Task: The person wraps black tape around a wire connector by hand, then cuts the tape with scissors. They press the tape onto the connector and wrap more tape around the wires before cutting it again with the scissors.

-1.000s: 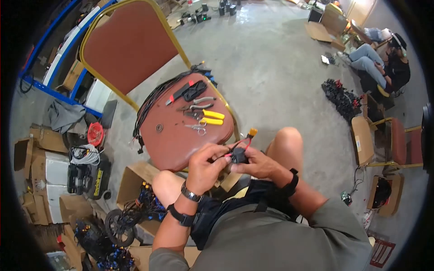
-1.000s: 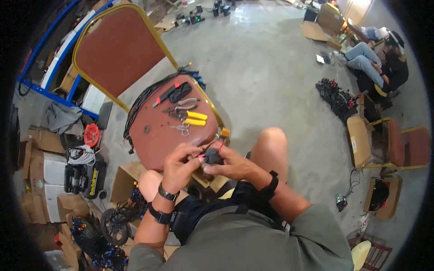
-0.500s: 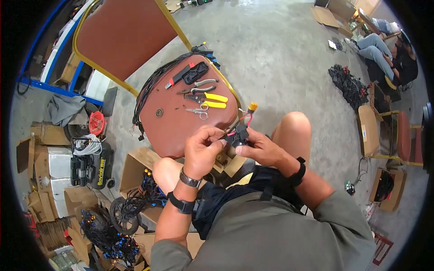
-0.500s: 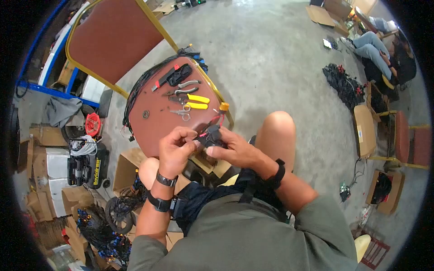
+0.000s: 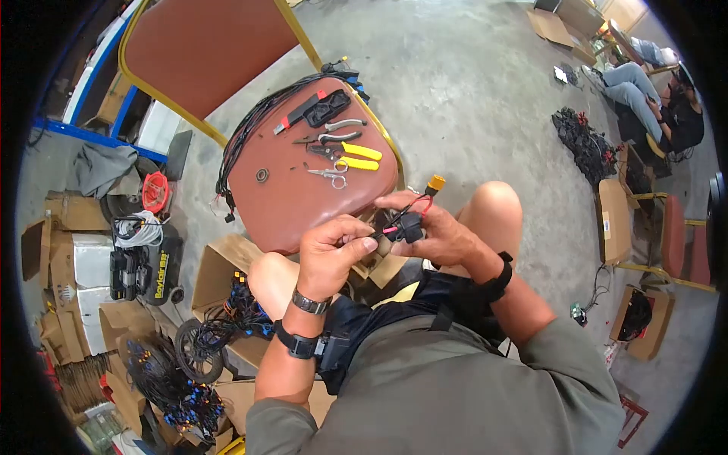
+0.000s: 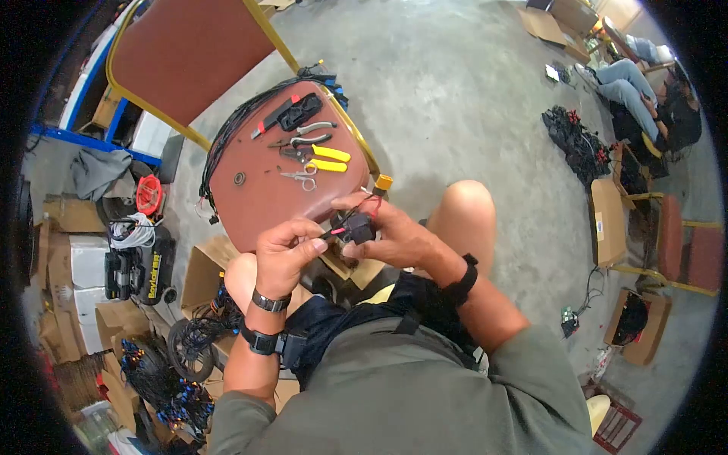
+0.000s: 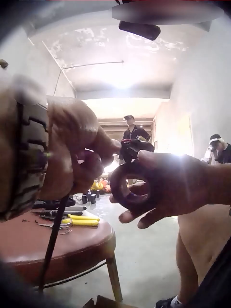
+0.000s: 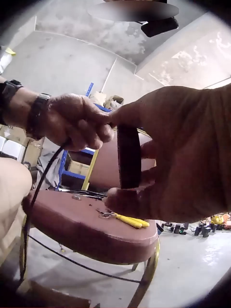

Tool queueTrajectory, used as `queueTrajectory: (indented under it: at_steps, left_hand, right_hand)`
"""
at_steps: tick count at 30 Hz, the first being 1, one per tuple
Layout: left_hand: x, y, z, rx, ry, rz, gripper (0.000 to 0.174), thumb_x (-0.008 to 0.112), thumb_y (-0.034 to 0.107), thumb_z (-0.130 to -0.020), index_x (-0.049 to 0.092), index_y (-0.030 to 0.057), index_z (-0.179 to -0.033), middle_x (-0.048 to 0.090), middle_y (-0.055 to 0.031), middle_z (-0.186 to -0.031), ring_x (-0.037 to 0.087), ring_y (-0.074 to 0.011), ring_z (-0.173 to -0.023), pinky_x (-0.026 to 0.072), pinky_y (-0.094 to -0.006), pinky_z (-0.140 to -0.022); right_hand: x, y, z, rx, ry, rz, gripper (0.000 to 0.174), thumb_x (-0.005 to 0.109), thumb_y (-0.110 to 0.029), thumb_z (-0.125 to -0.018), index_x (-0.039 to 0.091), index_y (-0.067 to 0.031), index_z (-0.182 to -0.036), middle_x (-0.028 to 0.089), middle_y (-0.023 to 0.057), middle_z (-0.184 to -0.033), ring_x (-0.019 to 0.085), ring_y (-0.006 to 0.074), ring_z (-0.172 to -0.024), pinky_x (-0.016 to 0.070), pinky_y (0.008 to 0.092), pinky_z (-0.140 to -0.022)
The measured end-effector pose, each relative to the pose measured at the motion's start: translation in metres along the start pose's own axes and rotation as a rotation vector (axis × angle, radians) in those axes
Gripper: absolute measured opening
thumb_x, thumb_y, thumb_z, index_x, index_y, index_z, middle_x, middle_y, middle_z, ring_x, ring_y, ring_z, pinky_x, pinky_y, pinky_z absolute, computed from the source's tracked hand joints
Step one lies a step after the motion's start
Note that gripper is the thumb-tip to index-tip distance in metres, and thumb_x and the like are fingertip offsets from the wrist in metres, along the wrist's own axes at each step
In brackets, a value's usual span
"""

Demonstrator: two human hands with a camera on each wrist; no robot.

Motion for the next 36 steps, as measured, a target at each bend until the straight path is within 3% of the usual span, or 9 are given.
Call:
queueTrajectory:
  at_steps: [5, 12, 15, 18, 24, 28, 29, 33, 36]
  left_hand:
    - [0.002, 0.002, 0.01, -0.056, -0.194, 0.063, 0.013, 0.077, -0.003, -0.083, 0.072, -0.0032, -0.095, 0.066, -0.0033, -0.084, 0.058, -0.008, -0.075, 0.0475, -0.0234, -0.066]
    - [0.008, -0.001, 0.012, -0.064, -0.248, -0.018, 0.014, 0.077, -0.002, -0.082, 0.073, -0.0034, -0.096, 0.068, -0.0059, -0.093, 0.059, -0.0098, -0.081, 0.0477, -0.0251, -0.071]
    - [0.009, 0.0, 0.009, -0.014, -0.225, -0.06, 0.014, 0.077, -0.002, -0.081, 0.073, -0.0034, -0.095, 0.07, -0.0078, -0.099, 0.059, -0.0107, -0.083, 0.0478, -0.0253, -0.073]
    - [0.009, 0.002, 0.009, 0.003, -0.235, -0.11, 0.014, 0.077, -0.002, -0.081, 0.073, -0.0033, -0.095, 0.07, -0.0086, -0.102, 0.06, -0.0112, -0.084, 0.0479, -0.0254, -0.073]
    - [0.014, 0.004, 0.012, -0.019, -0.283, -0.12, 0.014, 0.076, -0.004, -0.081, 0.073, -0.0033, -0.094, 0.068, -0.0079, -0.101, 0.06, -0.0111, -0.083, 0.0479, -0.025, -0.073]
    - [0.017, 0.008, 0.016, -0.038, -0.326, -0.17, 0.013, 0.077, -0.004, -0.08, 0.073, -0.0027, -0.093, 0.068, -0.0083, -0.101, 0.061, -0.0123, -0.084, 0.0494, -0.0259, -0.074]
    - [0.019, 0.009, 0.017, -0.046, -0.342, -0.193, 0.013, 0.077, -0.004, -0.08, 0.073, -0.0024, -0.092, 0.068, -0.0085, -0.101, 0.061, -0.0127, -0.085, 0.0501, -0.0263, -0.074]
    - [0.031, 0.015, 0.021, 0.077, -0.42, -0.346, 0.014, 0.077, -0.005, -0.079, 0.072, -0.0023, -0.092, 0.068, -0.0102, -0.098, 0.064, -0.0185, -0.086, 0.0514, -0.0292, -0.075]
    - [0.037, 0.015, 0.024, 0.11, -0.449, -0.449, 0.015, 0.076, -0.005, -0.078, 0.071, -0.0017, -0.092, 0.068, -0.0105, -0.096, 0.065, -0.0215, -0.086, 0.052, -0.0311, -0.075]
  right_hand:
    - [-0.007, -0.027, -0.006, -0.231, -0.002, 0.234, 0.079, 0.087, -0.008, -0.072, 0.051, -0.0066, -0.143, 0.058, 0.0113, -0.133, 0.055, 0.0267, -0.124, 0.0439, 0.0373, -0.107]
    - [-0.007, -0.017, 0.001, -0.038, 0.045, -0.28, 0.066, 0.084, -0.005, -0.077, 0.054, -0.0056, -0.135, 0.054, 0.0105, -0.137, 0.057, 0.0231, -0.122, 0.0462, 0.035, -0.104]
    - [-0.008, -0.011, 0.006, 0.004, 0.09, -0.268, 0.059, 0.084, -0.001, -0.074, 0.058, -0.0075, -0.127, 0.052, 0.0095, -0.138, 0.057, 0.0198, -0.121, 0.0486, 0.0334, -0.1]
    - [-0.01, -0.012, 0.01, -0.045, 0.041, 0.108, 0.054, 0.086, -0.008, -0.075, 0.061, -0.0107, -0.123, 0.046, 0.0089, -0.148, 0.055, 0.0166, -0.121, 0.0467, 0.0343, -0.101]
    - [-0.006, 0.024, 0.019, 0.05, -0.144, -0.242, 0.053, 0.079, -0.008, -0.083, 0.061, -0.0128, -0.133, 0.041, 0.0091, -0.151, 0.056, 0.0162, -0.114, 0.0469, 0.0306, -0.092]
    - [-0.005, 0.034, 0.021, 0.316, -0.224, -0.463, 0.053, 0.062, 0.007, -0.084, 0.059, -0.0035, -0.136, 0.058, 0.0117, -0.137, 0.06, 0.0145, -0.109, 0.0499, 0.0264, -0.09]
    - [-0.004, 0.041, 0.025, 0.408, -0.206, -0.65, 0.039, 0.062, -0.004, -0.092, 0.062, 0.0015, -0.131, 0.07, 0.0116, -0.114, 0.065, 0.0178, -0.103, 0.0514, 0.0294, -0.092]
    - [-0.008, 0.032, 0.026, 0.541, -0.132, -0.719, 0.034, 0.058, -0.023, -0.099, 0.071, 0.0064, -0.111, 0.071, 0.0126, -0.107, 0.068, 0.0221, -0.097, 0.0528, 0.033, -0.092]
    - [-0.011, 0.037, 0.021, 0.416, -0.249, -0.554, 0.04, 0.06, -0.029, -0.098, 0.072, 0.008, -0.107, 0.071, 0.0158, -0.11, 0.053, 0.0303, -0.13, 0.0438, 0.041, -0.106]
Point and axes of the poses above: each hand's wrist, its own z-axis away from the middle knuckle, its own x-axis out of the palm, y = z × x, the point moved 6 cm from there along -z, towards the middle knuckle
